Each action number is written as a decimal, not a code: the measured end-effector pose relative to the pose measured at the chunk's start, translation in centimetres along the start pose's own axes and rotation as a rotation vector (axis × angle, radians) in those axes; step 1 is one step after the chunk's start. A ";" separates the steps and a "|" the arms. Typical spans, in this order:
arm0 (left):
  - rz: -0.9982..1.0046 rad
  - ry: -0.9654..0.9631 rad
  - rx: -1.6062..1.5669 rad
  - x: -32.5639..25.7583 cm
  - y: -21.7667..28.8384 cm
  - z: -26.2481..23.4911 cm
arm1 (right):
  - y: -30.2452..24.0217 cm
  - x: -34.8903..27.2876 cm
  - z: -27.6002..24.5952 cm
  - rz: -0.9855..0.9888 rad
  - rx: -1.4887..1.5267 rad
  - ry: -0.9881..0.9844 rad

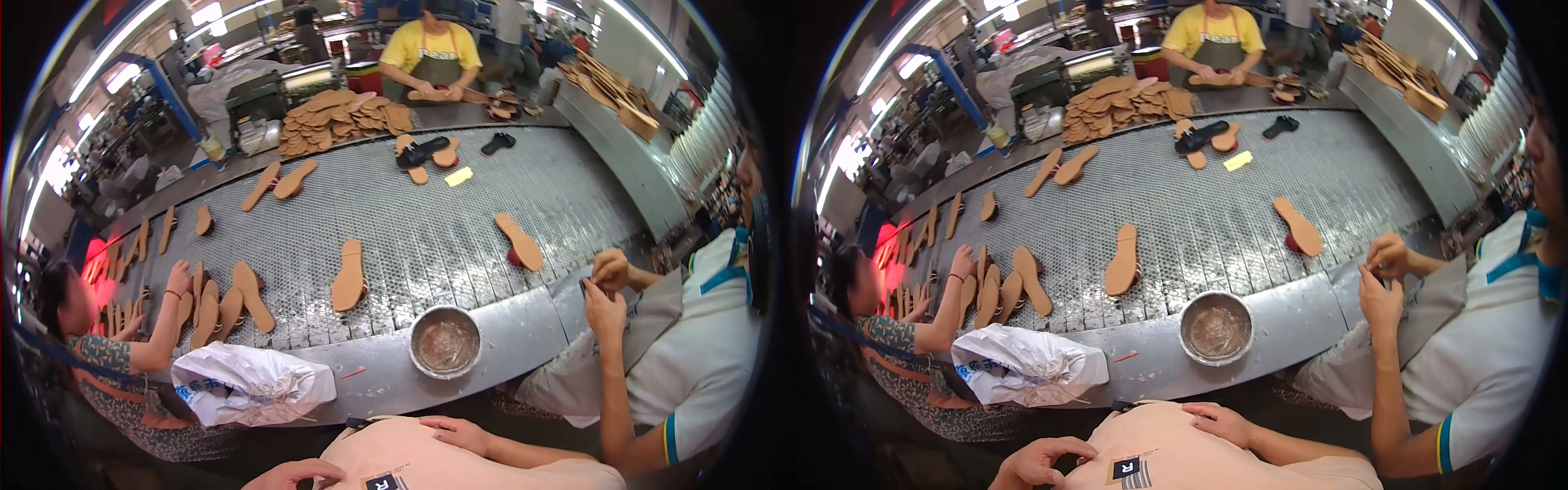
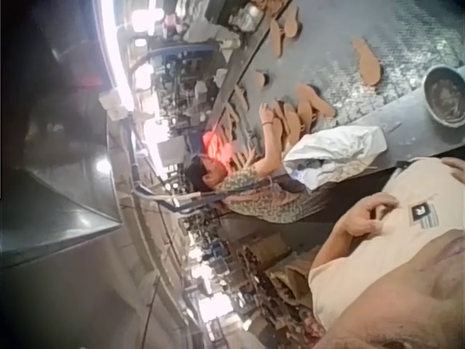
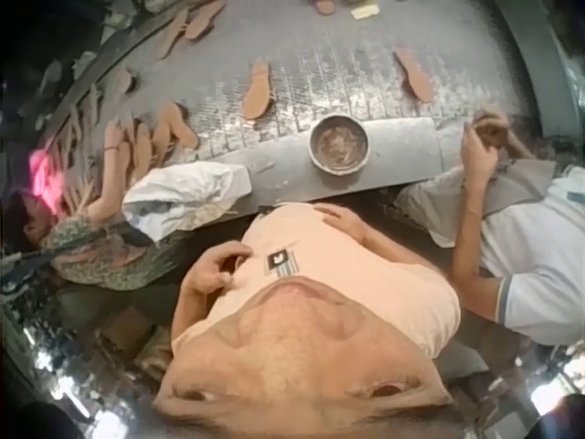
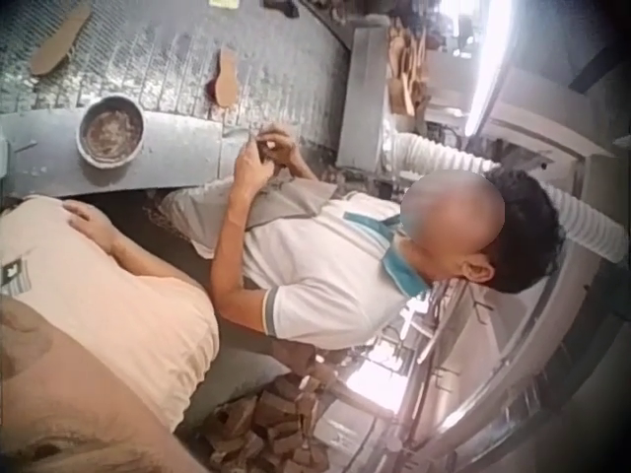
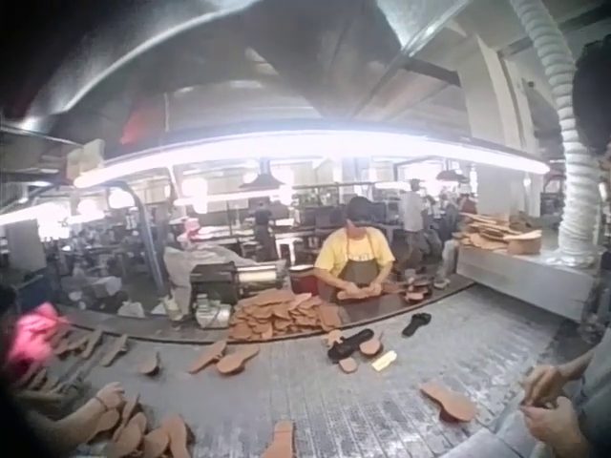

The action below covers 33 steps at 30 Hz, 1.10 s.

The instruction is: Assembling sandals by manually attaching and securing upper straps into shoe soles.

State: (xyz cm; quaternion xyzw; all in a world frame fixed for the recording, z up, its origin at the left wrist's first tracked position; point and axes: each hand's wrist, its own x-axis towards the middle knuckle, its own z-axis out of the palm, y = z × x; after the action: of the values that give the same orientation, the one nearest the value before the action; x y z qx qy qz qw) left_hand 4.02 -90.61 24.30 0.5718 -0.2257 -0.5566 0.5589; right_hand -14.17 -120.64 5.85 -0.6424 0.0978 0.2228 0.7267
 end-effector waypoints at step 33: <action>-0.028 -0.152 0.076 -0.8 2.2 -4.2 | -1.0 4.7 -1.3 0.077 0.308 0.076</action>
State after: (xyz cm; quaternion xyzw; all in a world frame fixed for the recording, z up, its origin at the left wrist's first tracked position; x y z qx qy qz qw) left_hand 8.32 -88.86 25.57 0.5515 -0.2805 -0.5973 0.5103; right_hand -9.39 -121.03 4.49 -0.5270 0.1829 0.2085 0.8034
